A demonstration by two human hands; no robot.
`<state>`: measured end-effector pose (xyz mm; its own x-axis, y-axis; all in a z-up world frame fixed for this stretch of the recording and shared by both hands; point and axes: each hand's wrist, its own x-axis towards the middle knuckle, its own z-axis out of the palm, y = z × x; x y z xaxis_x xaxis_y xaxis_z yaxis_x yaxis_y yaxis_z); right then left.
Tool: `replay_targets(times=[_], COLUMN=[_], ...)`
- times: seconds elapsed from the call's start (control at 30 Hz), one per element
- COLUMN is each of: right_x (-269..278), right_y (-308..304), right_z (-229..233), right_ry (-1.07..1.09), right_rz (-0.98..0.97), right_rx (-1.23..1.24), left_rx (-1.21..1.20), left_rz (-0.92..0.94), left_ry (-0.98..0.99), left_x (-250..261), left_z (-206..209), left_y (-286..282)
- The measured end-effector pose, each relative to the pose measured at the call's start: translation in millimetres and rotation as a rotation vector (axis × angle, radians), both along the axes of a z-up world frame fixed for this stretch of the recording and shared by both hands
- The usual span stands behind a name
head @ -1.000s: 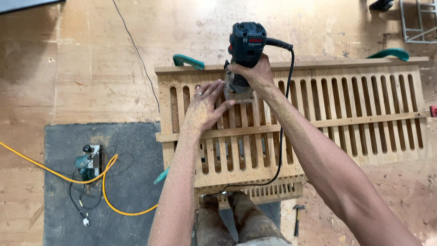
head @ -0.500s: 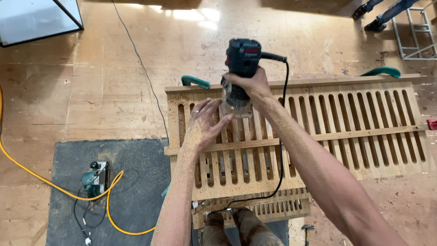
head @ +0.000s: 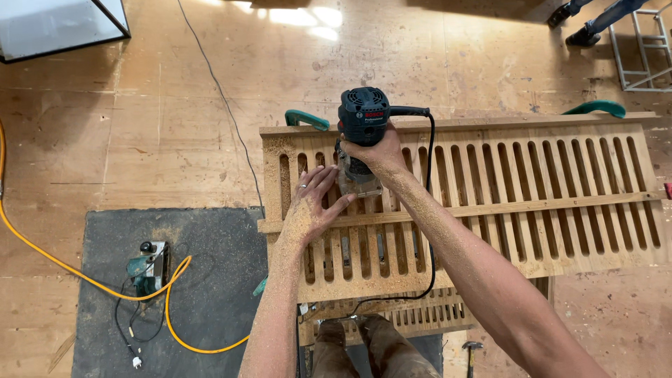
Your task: The person uses a handheld electric router to smooth the edges of a slatted wooden panel clamped to a workbench. The person moves the router steadily along the top edge of the panel, generating sawdust as the tool shapes the wood.
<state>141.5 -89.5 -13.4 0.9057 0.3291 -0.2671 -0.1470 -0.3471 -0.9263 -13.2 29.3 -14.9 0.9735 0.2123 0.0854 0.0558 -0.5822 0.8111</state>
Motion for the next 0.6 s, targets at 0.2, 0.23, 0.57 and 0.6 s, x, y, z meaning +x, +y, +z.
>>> replay_targets(times=[0.2, 0.23, 0.57, 0.6], right_x=[-10.3, -7.0, -27.4, -30.1], right_y=[-11.5, -15.3, -26.9, -26.0], right_z=[-3.3, -13.5, 3.1, 4.5], right_ry=[-0.112, -0.105, -0.038, -0.040], right_rz=[-0.001, -0.017, -0.022, -0.021], right_rx=[0.092, 0.072, -0.042, -0.042], left_rx=[-0.008, -0.006, 0.043, 0.043], left_rz=[-0.039, -0.075, -0.154, -0.152], left_ry=[-0.046, -0.020, 0.058, 0.056], left_x=[0.7, 0.5, 1.5, 2.1], left_z=[-13.8, -9.2, -13.2, -13.0], left_y=[7.5, 9.7, 10.4, 10.9])
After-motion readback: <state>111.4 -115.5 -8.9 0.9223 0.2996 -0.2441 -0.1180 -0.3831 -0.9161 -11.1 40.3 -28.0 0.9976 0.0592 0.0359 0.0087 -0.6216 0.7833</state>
